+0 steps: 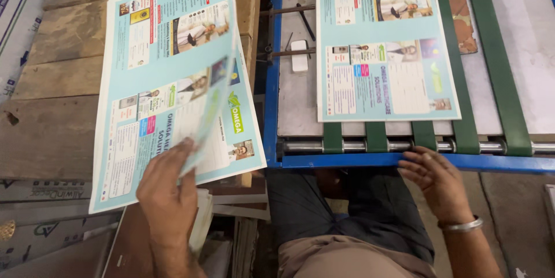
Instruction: The person stacks printed brochures on a wooden surface. They repeatedly pick up a brochure from a conveyor belt and place it onto a growing pile on the left side of the frame.
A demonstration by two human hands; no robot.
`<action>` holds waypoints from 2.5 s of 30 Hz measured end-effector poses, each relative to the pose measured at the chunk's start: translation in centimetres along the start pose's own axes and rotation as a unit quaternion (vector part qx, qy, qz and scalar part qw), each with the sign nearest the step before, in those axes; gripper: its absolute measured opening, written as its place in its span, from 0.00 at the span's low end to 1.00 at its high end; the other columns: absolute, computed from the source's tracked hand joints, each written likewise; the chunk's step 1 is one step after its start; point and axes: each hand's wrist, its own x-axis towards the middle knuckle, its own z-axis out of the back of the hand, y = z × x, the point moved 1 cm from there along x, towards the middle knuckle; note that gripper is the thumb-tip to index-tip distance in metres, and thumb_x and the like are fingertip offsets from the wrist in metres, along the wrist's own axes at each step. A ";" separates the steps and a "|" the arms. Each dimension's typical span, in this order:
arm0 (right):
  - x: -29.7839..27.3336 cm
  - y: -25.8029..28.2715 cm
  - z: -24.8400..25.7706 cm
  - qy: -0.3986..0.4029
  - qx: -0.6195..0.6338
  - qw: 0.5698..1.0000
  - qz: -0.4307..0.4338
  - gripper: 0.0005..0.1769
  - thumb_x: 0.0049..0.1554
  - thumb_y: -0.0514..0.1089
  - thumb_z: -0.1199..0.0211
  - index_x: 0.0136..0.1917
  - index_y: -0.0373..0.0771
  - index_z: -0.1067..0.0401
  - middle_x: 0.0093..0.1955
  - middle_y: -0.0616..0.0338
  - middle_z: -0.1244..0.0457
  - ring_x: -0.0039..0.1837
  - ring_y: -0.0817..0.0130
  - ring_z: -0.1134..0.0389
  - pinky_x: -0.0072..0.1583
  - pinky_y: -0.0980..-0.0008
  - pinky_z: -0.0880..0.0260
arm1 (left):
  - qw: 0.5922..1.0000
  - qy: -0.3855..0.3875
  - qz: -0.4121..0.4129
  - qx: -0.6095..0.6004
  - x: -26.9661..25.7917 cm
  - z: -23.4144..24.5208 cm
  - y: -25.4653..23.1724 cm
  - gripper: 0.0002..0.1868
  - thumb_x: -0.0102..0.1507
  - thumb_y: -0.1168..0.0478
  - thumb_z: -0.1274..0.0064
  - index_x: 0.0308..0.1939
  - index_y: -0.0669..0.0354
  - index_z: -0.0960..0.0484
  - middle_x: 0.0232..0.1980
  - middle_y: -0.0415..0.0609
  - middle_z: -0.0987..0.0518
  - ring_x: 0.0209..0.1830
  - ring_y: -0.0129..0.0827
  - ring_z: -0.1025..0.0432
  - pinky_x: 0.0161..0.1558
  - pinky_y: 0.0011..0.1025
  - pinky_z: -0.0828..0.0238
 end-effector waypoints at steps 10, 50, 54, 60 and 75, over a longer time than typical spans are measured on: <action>-5.3 -0.3 -12.0 0.357 0.145 0.923 -0.014 0.26 0.62 0.42 0.43 0.71 0.32 0.39 0.67 0.47 0.37 0.66 0.57 0.31 0.61 0.54 0.23 | 0.969 0.176 -0.170 0.025 -2.0 -10.3 -14.2 0.35 0.56 0.54 0.40 0.63 0.73 0.25 0.65 0.63 0.26 0.69 0.52 0.36 0.72 0.59 0.47; 3.3 -2.8 5.1 -0.150 -0.010 0.962 0.229 0.19 0.68 0.37 0.37 0.67 0.21 0.34 0.62 0.48 0.35 0.59 0.67 0.32 0.59 0.72 0.28 | 0.981 0.126 0.132 -0.060 2.4 -3.2 -1.3 0.14 0.61 0.61 0.36 0.51 0.54 0.13 0.40 0.52 0.13 0.35 0.33 0.18 0.39 0.34 0.22; 6.7 -0.4 2.8 -0.163 0.004 0.968 0.192 0.22 0.69 0.37 0.40 0.69 0.25 0.43 0.64 0.50 0.37 0.62 0.67 0.32 0.61 0.70 0.27 | 0.996 0.055 -0.055 0.053 1.8 -4.4 -3.0 0.15 0.56 0.65 0.36 0.47 0.56 0.14 0.46 0.50 0.13 0.43 0.35 0.18 0.44 0.34 0.22; 8.7 1.9 1.0 -0.041 0.045 0.993 0.101 0.19 0.71 0.41 0.48 0.70 0.28 0.38 0.62 0.46 0.36 0.59 0.55 0.31 0.58 0.56 0.28 | 0.991 0.039 -0.067 0.105 0.7 -5.3 -3.9 0.16 0.54 0.67 0.34 0.46 0.61 0.15 0.50 0.52 0.15 0.50 0.40 0.21 0.49 0.38 0.25; -0.6 2.0 -7.9 0.220 0.020 0.975 0.010 0.28 0.64 0.44 0.49 0.73 0.27 0.40 0.67 0.39 0.36 0.63 0.51 0.30 0.60 0.52 0.26 | 0.999 0.014 -0.037 -0.030 1.0 -5.0 -4.8 0.22 0.56 0.73 0.49 0.54 0.60 0.18 0.58 0.53 0.19 0.64 0.45 0.27 0.70 0.45 0.33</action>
